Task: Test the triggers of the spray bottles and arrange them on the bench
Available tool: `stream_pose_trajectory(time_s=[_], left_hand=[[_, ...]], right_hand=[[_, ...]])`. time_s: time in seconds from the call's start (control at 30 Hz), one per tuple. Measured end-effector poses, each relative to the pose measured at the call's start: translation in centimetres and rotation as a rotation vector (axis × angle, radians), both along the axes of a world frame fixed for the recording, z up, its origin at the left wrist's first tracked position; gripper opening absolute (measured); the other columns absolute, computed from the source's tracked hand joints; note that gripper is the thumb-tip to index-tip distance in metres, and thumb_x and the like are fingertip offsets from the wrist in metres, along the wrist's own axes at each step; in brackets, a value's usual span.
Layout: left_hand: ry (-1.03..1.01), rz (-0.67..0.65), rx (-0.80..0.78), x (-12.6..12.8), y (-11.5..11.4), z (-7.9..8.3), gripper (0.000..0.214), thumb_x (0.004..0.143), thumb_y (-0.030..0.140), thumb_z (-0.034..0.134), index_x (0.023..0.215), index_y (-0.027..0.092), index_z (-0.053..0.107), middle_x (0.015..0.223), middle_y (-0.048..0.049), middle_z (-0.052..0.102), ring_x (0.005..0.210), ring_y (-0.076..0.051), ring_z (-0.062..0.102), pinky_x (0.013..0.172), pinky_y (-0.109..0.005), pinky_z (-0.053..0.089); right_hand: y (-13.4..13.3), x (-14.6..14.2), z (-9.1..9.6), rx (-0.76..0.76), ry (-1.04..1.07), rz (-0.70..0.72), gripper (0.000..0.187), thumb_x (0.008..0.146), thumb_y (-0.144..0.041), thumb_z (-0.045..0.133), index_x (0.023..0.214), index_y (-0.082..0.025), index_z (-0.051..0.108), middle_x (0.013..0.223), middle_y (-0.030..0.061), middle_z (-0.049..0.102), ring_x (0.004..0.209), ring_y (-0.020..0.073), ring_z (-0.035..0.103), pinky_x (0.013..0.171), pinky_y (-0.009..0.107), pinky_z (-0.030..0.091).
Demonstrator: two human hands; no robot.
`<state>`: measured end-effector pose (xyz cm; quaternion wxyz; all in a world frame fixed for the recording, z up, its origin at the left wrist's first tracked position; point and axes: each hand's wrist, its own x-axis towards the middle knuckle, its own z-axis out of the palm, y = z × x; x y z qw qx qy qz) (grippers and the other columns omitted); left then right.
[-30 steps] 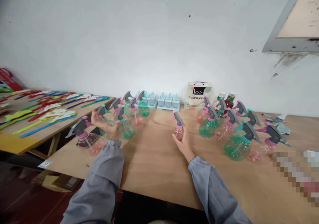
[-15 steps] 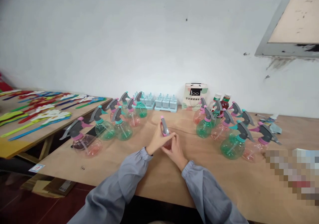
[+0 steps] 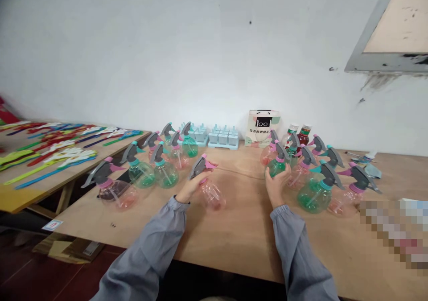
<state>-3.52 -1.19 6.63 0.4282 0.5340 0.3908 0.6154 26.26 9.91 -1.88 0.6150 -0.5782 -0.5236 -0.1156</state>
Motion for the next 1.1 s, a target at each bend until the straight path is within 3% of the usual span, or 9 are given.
stream_pose_trajectory(time_s=[0.13, 0.23, 0.37, 0.5, 0.6, 0.7, 0.87, 1.0, 1.1], left_hand=[[-0.095, -0.155, -0.102, -1.0, 0.0, 0.7, 0.039, 0.069, 0.03, 0.071, 0.108, 0.022, 0.07, 0.11, -0.0105, 0.072, 0.092, -0.019, 0.065, 0.056, -0.022, 0.041], [-0.125, -0.205, -0.16, -1.7, 0.0, 1.2, 0.046, 0.064, 0.026, 0.074, 0.11, 0.023, 0.07, 0.111, -0.0107, 0.072, 0.095, -0.019, 0.065, 0.054, -0.02, 0.039], [-0.167, -0.218, -0.223, -2.0, 0.0, 1.8, 0.045, 0.061, 0.029, 0.078, 0.105, 0.023, 0.069, 0.108, -0.0094, 0.073, 0.091, -0.018, 0.066, 0.054, -0.019, 0.04], [-0.203, -0.144, -0.275, -1.4, 0.0, 1.9, 0.038, 0.059, 0.037, 0.082, 0.09, 0.02, 0.068, 0.09, -0.0058, 0.073, 0.079, -0.015, 0.066, 0.052, -0.018, 0.041], [-0.232, -0.082, -0.33, -0.8, 0.0, 1.9, 0.035, 0.058, 0.041, 0.082, 0.072, 0.016, 0.063, 0.069, -0.0007, 0.066, 0.052, -0.006, 0.054, 0.043, -0.016, 0.034], [-0.239, -0.141, -0.333, -0.6, -0.1, 2.0, 0.035, 0.06, 0.042, 0.08, 0.065, 0.015, 0.059, 0.062, 0.0011, 0.062, 0.039, -0.001, 0.035, 0.036, -0.017, 0.021], [-0.18, -0.202, -0.34, -0.9, -0.1, 2.0, 0.033, 0.061, 0.044, 0.08, 0.076, 0.017, 0.067, 0.07, -0.0038, 0.068, 0.061, -0.012, 0.061, 0.04, -0.016, 0.029], [-0.212, -0.028, -0.329, -0.7, 0.0, 2.0, 0.035, 0.067, 0.048, 0.076, 0.065, 0.016, 0.062, 0.065, -0.0019, 0.063, 0.057, -0.009, 0.057, 0.041, -0.016, 0.032], [-0.19, -0.047, -0.306, -0.7, 0.1, 2.2, 0.036, 0.07, 0.05, 0.074, 0.069, 0.016, 0.063, 0.068, -0.0028, 0.065, 0.059, -0.011, 0.059, 0.039, -0.016, 0.03]], right_hand=[[1.6, 0.2, -1.8, -0.052, 0.055, -0.005, 0.095, 0.075, -0.065, 0.065, 0.141, -0.006, 0.03, 0.137, 0.0286, 0.044, 0.131, 0.0411, 0.042, 0.109, 0.062, 0.034], [1.6, -0.1, -2.0, -0.05, 0.074, 0.028, 0.097, 0.074, -0.065, 0.067, 0.141, -0.006, 0.031, 0.138, 0.0287, 0.044, 0.132, 0.0405, 0.042, 0.109, 0.061, 0.034], [-0.1, -2.0, -1.9, -0.017, 0.047, 0.186, 0.089, 0.075, -0.058, 0.07, 0.14, -0.01, 0.033, 0.136, 0.0235, 0.044, 0.131, 0.0366, 0.043, 0.111, 0.058, 0.034], [-2.7, -5.1, -2.2, -0.007, 0.044, 0.388, 0.081, 0.076, -0.05, 0.071, 0.139, -0.014, 0.035, 0.134, 0.0187, 0.045, 0.13, 0.0326, 0.045, 0.112, 0.056, 0.035], [-4.3, -7.0, -2.6, -0.031, 0.052, 0.5, 0.077, 0.078, -0.047, 0.071, 0.139, -0.017, 0.035, 0.135, 0.0166, 0.046, 0.128, 0.0298, 0.047, 0.111, 0.053, 0.039], [-5.2, -8.1, -2.9, -0.036, 0.045, 0.557, 0.076, 0.079, -0.045, 0.071, 0.139, -0.018, 0.034, 0.135, 0.0164, 0.047, 0.127, 0.0288, 0.05, 0.109, 0.05, 0.043], [-5.6, -8.3, -3.0, -0.069, 0.027, 0.589, 0.077, 0.079, -0.044, 0.072, 0.14, -0.017, 0.033, 0.136, 0.0172, 0.047, 0.128, 0.0296, 0.049, 0.11, 0.052, 0.042], [-5.7, -8.1, -3.0, -0.093, 0.029, 0.586, 0.078, 0.079, -0.046, 0.072, 0.14, -0.016, 0.034, 0.136, 0.0179, 0.047, 0.128, 0.0304, 0.049, 0.11, 0.053, 0.041], [-5.6, -8.1, -3.0, -0.09, 0.024, 0.587, 0.078, 0.079, -0.047, 0.072, 0.14, -0.016, 0.034, 0.136, 0.018, 0.047, 0.129, 0.0304, 0.049, 0.11, 0.053, 0.041]])
